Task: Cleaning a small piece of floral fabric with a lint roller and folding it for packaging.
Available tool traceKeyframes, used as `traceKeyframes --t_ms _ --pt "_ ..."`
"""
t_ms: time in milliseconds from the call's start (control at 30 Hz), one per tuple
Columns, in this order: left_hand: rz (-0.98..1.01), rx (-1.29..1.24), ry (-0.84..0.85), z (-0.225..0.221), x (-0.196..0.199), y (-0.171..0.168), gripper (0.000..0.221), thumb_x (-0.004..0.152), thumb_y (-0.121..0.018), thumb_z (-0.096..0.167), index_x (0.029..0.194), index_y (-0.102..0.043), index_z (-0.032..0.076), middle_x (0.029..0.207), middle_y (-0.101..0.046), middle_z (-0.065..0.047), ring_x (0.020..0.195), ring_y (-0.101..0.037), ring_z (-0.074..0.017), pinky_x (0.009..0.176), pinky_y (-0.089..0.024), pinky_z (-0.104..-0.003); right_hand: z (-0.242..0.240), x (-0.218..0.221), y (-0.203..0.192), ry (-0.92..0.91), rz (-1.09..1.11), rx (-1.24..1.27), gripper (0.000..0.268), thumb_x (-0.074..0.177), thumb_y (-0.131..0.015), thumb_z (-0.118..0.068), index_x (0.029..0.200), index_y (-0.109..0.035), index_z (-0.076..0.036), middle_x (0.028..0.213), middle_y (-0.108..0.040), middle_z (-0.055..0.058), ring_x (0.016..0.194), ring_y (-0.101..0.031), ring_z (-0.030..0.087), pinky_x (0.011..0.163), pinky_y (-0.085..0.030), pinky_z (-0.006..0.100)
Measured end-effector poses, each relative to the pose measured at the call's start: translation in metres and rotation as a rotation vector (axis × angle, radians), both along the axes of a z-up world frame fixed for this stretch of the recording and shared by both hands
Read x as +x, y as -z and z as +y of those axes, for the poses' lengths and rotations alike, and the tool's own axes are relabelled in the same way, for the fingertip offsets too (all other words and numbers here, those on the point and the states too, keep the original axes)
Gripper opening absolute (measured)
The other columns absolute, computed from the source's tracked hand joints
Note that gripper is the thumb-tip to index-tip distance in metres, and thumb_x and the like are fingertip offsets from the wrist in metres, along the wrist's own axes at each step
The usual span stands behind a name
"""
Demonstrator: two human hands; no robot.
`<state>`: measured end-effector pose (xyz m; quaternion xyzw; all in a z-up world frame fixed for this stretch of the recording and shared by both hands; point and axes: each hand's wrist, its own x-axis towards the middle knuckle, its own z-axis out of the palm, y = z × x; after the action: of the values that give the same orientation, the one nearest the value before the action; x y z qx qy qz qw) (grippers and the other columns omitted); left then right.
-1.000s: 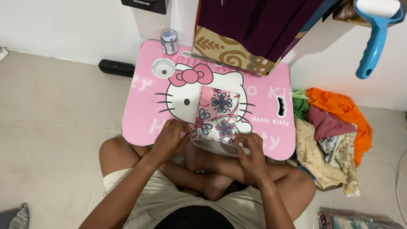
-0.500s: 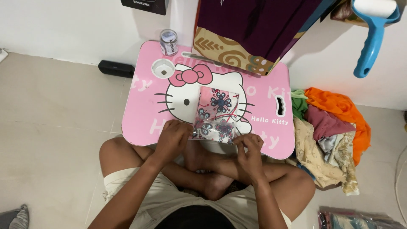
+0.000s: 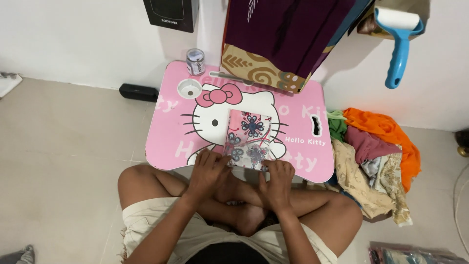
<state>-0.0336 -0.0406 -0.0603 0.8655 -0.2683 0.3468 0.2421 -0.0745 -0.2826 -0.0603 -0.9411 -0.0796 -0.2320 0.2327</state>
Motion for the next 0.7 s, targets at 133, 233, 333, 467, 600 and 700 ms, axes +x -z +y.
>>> traceKeyframes --t_ms 133,233,333,467,600,700 --pt "-0.068 -0.054 -0.021 -0.004 -0.003 -0.002 0.023 0.089 -0.074 0.025 0.111 -0.073 0.017 0.093 -0.056 -0.005 0.092 -0.061 -0.0268 0.099 -0.051 -0.051 0.01 -0.003 -0.002 0.054 -0.14 -0.057 0.033 0.077 -0.079 -0.006 0.105 -0.069 -0.02 0.086 -0.053 -0.003 0.093 -0.055 0.023 0.093 -0.039 0.044" --pt "-0.05 -0.079 0.0 -0.002 -0.003 -0.008 0.02 0.089 -0.074 0.019 0.108 -0.073 0.014 0.092 -0.055 -0.006 0.09 -0.061 -0.0287 0.096 -0.052 -0.05 0.015 -0.006 -0.017 0.053 -0.201 -0.066 0.03 0.08 -0.077 -0.007 0.104 -0.07 -0.022 0.089 -0.052 -0.002 0.094 -0.054 0.023 0.09 -0.039 0.042" --pt "-0.045 -0.105 0.041 0.003 -0.002 -0.02 0.018 0.089 -0.074 0.019 0.106 -0.072 0.013 0.094 -0.056 -0.008 0.09 -0.062 -0.0313 0.09 -0.052 -0.049 0.015 -0.009 -0.033 0.038 -0.252 -0.056 0.024 0.083 -0.077 -0.012 0.104 -0.071 -0.024 0.101 -0.056 0.0 0.1 -0.055 0.026 0.09 -0.04 0.041" --pt "-0.061 -0.187 0.215 0.012 0.002 -0.072 0.019 0.09 -0.07 0.015 0.108 -0.07 0.01 0.124 -0.063 -0.019 0.112 -0.062 -0.0395 0.096 -0.051 -0.052 0.01 -0.009 -0.063 -0.058 -0.251 0.083 0.018 0.084 -0.076 -0.012 0.1 -0.069 -0.018 0.129 -0.059 0.008 0.123 -0.053 0.032 0.105 -0.037 0.045" --pt "0.062 -0.343 0.359 0.007 0.031 -0.091 0.023 0.082 -0.084 0.015 0.1 -0.071 0.009 0.133 -0.064 -0.016 0.13 -0.058 -0.0396 0.111 -0.041 -0.054 0.001 0.009 -0.098 -0.143 -0.252 0.226 0.013 0.089 -0.076 -0.012 0.099 -0.068 -0.013 0.131 -0.061 0.01 0.126 -0.052 0.034 0.11 -0.034 0.047" --pt "0.287 -0.483 0.448 -0.001 0.054 -0.119 0.021 0.084 -0.085 0.019 0.096 -0.071 0.01 0.122 -0.072 -0.009 0.126 -0.062 -0.0351 0.115 -0.038 -0.054 -0.006 0.03 -0.121 -0.186 -0.235 0.371 0.011 0.09 -0.075 -0.005 0.098 -0.067 -0.006 0.113 -0.069 0.013 0.115 -0.059 0.034 0.107 -0.039 0.047"
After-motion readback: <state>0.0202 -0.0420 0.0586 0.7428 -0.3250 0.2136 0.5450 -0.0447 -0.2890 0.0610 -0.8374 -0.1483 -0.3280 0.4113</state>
